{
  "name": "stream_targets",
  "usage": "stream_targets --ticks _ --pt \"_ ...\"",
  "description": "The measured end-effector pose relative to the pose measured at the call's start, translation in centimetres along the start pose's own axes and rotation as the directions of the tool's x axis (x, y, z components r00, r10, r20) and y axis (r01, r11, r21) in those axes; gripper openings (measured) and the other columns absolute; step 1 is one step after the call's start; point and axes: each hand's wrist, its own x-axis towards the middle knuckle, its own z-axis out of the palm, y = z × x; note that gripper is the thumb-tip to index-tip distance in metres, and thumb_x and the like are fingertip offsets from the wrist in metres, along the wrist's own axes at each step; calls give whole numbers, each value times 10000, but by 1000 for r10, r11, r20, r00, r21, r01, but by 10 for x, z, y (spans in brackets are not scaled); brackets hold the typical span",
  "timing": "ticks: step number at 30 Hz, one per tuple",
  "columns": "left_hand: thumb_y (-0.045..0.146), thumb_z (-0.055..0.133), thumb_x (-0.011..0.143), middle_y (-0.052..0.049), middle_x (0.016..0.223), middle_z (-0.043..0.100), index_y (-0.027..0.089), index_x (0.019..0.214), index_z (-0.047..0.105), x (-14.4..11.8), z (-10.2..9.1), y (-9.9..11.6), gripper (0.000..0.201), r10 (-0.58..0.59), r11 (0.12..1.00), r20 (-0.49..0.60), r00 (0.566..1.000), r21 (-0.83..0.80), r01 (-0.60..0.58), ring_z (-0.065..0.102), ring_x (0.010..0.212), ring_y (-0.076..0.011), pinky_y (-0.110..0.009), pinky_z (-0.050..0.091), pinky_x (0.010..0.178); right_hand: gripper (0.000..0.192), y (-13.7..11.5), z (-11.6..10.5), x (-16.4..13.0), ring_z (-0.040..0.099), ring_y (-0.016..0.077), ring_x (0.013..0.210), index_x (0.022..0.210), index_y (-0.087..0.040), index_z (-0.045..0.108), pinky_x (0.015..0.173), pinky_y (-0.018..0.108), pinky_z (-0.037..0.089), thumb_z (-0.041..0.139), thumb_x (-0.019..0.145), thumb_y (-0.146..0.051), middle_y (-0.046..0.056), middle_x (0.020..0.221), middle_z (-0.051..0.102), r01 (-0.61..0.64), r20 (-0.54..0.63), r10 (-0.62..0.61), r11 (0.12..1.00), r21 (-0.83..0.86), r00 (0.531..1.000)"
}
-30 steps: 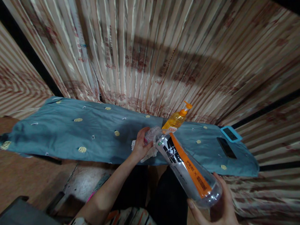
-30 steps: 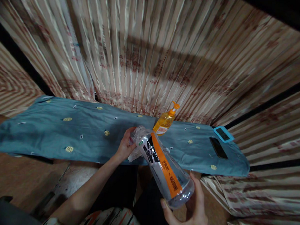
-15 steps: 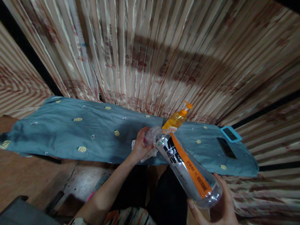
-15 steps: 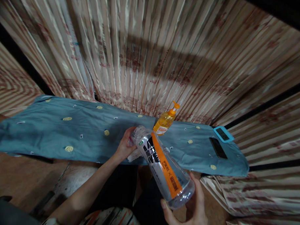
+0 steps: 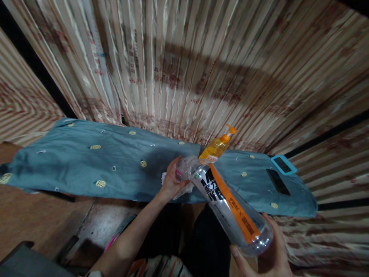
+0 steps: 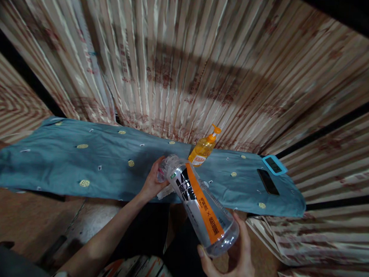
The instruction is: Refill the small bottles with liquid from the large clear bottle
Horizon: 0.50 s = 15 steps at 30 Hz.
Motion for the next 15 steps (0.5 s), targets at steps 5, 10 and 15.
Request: stream_targets --ticks 5,10,15 --pt "318 877 696 -148 1556 501 275 1543 320 -2 3 -4 1015 -85 992 -15 996 -91 84 502 1454 -323 -554 364 1251 925 -1 0 1 493 383 1414 1518 -208 444 993 440 546 821 744 -545 149 1497 531 13 4 -13 1000 -15 1000" --pt "307 884 668 -151 1506 539 236 1467 428 -3 2 -4 923 -110 992 -54 992 -63 107 530 1419 -324 -524 403 1223 891 1 -1 3 485 395 1415 1490 -214 479 1005 456 534 836 733 -520 140 1462 555 54 -9 -55 998 -39 998" --pt "358 874 700 -136 1441 577 222 1414 499 -3 -3 0 818 -89 996 -55 995 -2 89 563 1367 -322 -519 440 1190 918 0 -2 2 525 394 1373 1502 -210 468 921 426 568 836 723 -527 147 1481 543 16 3 -16 999 -36 1000"
